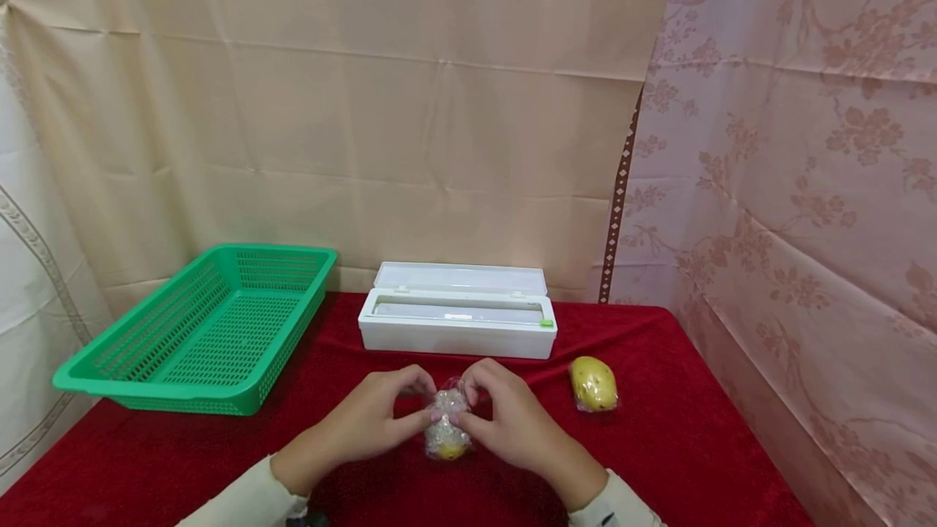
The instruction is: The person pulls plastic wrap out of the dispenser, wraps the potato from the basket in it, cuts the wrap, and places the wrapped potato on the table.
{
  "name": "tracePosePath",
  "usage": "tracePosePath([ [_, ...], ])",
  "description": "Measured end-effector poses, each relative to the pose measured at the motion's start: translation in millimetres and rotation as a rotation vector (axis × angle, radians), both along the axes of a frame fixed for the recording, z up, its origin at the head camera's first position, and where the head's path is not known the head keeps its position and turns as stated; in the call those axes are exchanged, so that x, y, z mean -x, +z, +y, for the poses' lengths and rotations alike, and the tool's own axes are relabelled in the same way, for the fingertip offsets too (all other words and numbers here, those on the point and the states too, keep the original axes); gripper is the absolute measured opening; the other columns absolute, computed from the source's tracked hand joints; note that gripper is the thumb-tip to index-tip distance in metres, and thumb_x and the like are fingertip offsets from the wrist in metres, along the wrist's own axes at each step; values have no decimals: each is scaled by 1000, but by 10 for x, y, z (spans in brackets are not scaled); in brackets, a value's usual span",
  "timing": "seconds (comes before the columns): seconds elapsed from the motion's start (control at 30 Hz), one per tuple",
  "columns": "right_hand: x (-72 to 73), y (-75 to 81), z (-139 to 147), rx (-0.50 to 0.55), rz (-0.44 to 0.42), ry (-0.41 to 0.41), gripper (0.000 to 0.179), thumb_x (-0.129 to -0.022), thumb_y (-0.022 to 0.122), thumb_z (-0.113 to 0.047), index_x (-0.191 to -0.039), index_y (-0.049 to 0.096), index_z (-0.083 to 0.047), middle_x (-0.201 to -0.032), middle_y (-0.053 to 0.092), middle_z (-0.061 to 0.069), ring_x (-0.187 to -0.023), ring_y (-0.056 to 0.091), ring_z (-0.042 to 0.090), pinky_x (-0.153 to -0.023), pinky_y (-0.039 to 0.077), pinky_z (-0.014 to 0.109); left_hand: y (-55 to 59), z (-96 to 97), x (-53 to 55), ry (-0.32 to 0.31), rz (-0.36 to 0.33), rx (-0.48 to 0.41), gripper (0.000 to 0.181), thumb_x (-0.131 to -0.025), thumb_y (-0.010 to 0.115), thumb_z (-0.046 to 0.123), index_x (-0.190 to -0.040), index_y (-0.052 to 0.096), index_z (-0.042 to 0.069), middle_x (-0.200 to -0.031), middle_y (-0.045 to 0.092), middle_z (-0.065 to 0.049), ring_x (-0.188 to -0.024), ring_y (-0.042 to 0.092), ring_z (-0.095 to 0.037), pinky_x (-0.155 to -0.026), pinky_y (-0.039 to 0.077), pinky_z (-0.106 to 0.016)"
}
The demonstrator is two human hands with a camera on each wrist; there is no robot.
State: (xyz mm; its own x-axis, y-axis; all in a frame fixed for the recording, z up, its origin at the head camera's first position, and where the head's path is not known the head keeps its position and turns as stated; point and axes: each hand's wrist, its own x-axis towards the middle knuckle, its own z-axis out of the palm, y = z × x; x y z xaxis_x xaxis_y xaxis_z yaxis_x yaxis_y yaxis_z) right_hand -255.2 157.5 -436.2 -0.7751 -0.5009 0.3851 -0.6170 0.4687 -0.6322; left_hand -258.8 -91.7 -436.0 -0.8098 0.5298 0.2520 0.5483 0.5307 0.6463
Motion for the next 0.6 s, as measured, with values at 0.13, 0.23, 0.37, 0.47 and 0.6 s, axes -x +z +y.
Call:
tracePosePath([
  [0.13,4,-13,-6,5,66,36,32,-84,87,-13,-83,56,-25,-114,64,-4,-109,63,10,-94,55,33,3,-3,15,3,-14,10,17,-95,76,28,-108,64,27,-103,71,15,-102,69,-6,-90,59,-34],
  [0.23,-2,-8,-8,-42,66,15,27,-85,86,-16,-89,63,-29,-117,63,-10,-111,62,8,-95,55,36,3,3,24,-3,-14,11,19,-95,77,25,-109,63,29,-104,71,15,-102,68,-3,-90,59,-34],
  [0.37,-14,-1,-19,-114,51,-22,20,-89,83,-20,-96,67,-27,-117,64,-14,-110,63,6,-96,56,36,-7,9,23,-18,11,-14,23,-95,77,20,-111,63,27,-109,69,13,-103,68,-3,-91,59,-32],
  [0.47,-17,-5,-30,-145,68,-32,17,-90,82,-22,-99,68,-26,-118,64,-14,-112,63,6,-98,55,36,-16,10,15,-26,47,-36,20,-94,77,15,-108,66,25,-111,66,10,-104,67,-6,-91,59,-32],
  [0.6,-19,-13,-35,-164,98,-37,16,-90,82,-23,-100,69,-25,-120,64,-13,-112,63,6,-98,55,36,-16,14,8,-17,103,7,12,-94,77,15,-97,74,26,-106,66,12,-102,64,-5,-91,57,-31],
])
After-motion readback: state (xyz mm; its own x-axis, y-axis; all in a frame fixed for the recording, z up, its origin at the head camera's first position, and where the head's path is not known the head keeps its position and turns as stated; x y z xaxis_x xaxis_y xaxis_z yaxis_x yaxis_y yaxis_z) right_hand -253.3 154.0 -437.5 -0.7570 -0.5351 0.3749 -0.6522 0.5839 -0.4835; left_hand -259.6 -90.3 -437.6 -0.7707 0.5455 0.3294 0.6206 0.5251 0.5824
